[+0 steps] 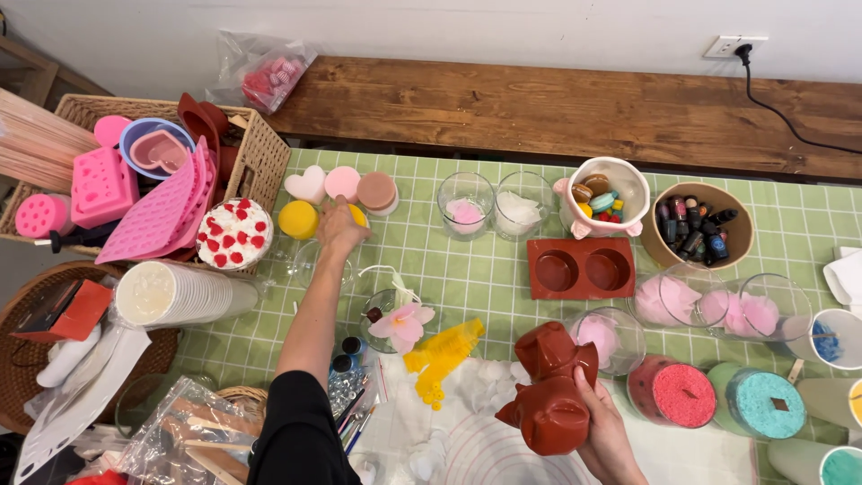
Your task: Removing wax from silicone molds and cleaning them with a tissue.
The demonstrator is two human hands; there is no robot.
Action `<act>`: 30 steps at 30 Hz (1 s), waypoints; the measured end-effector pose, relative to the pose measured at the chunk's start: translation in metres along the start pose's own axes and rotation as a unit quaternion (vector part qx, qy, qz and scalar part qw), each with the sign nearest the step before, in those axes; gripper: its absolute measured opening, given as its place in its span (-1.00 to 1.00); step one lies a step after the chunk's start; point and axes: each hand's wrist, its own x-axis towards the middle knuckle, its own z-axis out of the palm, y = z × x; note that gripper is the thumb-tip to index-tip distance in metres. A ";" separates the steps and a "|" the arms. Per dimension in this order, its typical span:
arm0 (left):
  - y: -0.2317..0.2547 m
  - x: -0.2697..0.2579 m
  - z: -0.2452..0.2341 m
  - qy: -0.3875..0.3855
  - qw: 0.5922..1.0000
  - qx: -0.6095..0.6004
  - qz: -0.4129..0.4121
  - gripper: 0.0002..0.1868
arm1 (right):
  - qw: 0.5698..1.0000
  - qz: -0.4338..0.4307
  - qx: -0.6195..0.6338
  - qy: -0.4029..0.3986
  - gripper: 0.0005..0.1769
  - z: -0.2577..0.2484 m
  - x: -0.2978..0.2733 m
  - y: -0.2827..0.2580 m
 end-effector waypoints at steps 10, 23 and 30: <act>-0.012 -0.001 -0.017 0.045 0.997 -0.044 0.048 -0.05 | 0.998 -0.011 0.019 -0.061 -0.32 0.007 -0.007 -0.009; 0.096 -0.342 -0.073 -0.107 0.772 -0.578 0.243 -0.67 | 0.959 -0.025 0.145 -0.240 -0.26 -0.049 -0.066 0.007; 0.112 -0.520 -0.011 -0.547 0.384 -0.743 -0.027 -0.27 | 0.980 -0.033 0.018 -0.198 -0.26 -0.058 -0.151 0.018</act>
